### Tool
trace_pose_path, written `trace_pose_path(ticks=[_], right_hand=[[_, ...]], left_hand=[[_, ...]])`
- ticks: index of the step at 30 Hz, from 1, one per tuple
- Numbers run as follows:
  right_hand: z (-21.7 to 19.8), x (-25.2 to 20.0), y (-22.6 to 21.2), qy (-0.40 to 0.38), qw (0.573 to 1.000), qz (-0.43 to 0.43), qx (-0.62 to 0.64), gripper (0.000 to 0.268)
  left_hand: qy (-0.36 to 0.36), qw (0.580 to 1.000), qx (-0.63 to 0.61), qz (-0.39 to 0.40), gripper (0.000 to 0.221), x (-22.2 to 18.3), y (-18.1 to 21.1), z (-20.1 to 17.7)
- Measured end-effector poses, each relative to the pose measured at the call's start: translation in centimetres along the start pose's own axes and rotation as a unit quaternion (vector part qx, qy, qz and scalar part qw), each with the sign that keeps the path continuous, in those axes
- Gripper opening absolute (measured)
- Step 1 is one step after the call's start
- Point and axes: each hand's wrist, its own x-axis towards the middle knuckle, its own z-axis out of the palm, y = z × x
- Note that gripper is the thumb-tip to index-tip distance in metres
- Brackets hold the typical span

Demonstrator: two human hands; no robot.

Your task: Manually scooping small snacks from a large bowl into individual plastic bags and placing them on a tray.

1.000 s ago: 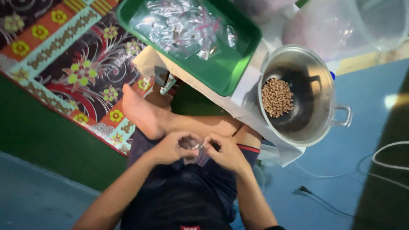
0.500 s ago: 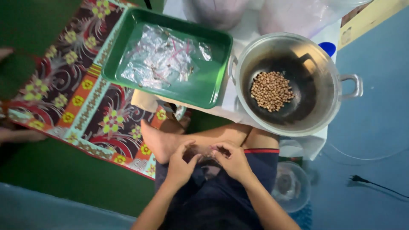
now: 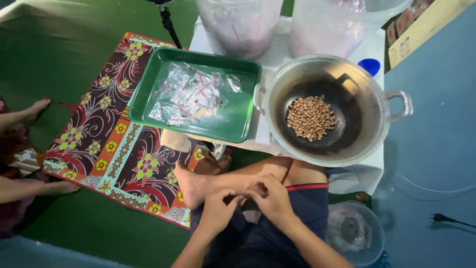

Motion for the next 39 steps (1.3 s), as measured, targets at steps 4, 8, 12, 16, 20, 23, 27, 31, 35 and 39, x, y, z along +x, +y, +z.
trace_pose_path(ticks=[4,8,12,16,20,23,27,31,35,39], right_hand=[[0.8,-2.2,1.0,-0.046,0.931,0.238,0.273,0.018],[0.3,-2.8,1.6,-0.063,0.884,0.340,0.315,0.006],[-1.1,-2.3,1.5,-0.059,0.866,0.363,0.339,0.011],[-1.3,-1.9,1.0,-0.070,0.908,0.322,0.258,0.008],[0.0,-1.5,0.3,-0.009,0.991,0.130,0.023,0.009],[-0.2,-0.3,-1.7,0.009,0.995,0.096,-0.004,0.013],[-0.2,-0.2,-0.3,-0.006,0.990,0.131,0.047,0.021],[-0.8,-1.0,2.9,-0.146,0.775,0.389,0.477,0.058],[-2.2,-1.9,3.3,-0.165,0.712,0.426,0.533,0.028],[-2.8,-1.4,2.4,-0.090,0.742,0.401,0.529,0.013]], left_hand=[[-0.039,0.992,-0.072,-0.099,0.006,0.2,-2.9,1.4],[-0.082,0.986,-0.115,-0.087,0.012,0.3,-2.2,1.9],[-0.107,0.974,-0.149,-0.134,0.010,0.6,-1.6,1.6],[-0.146,0.959,-0.207,-0.124,0.004,0.3,-2.9,2.1],[-0.019,0.998,-0.032,-0.059,0.006,0.0,-2.8,2.8],[0.058,0.997,0.017,-0.048,0.022,-0.4,-1.0,3.1],[0.101,0.994,0.032,-0.012,0.010,-0.6,0.6,1.7],[0.027,0.988,-0.139,-0.061,0.011,-0.6,0.6,-0.2],[-0.083,0.955,-0.265,-0.106,0.010,-1.0,1.5,-1.7],[-0.098,0.939,-0.314,-0.103,0.014,-1.0,1.7,-1.6]])
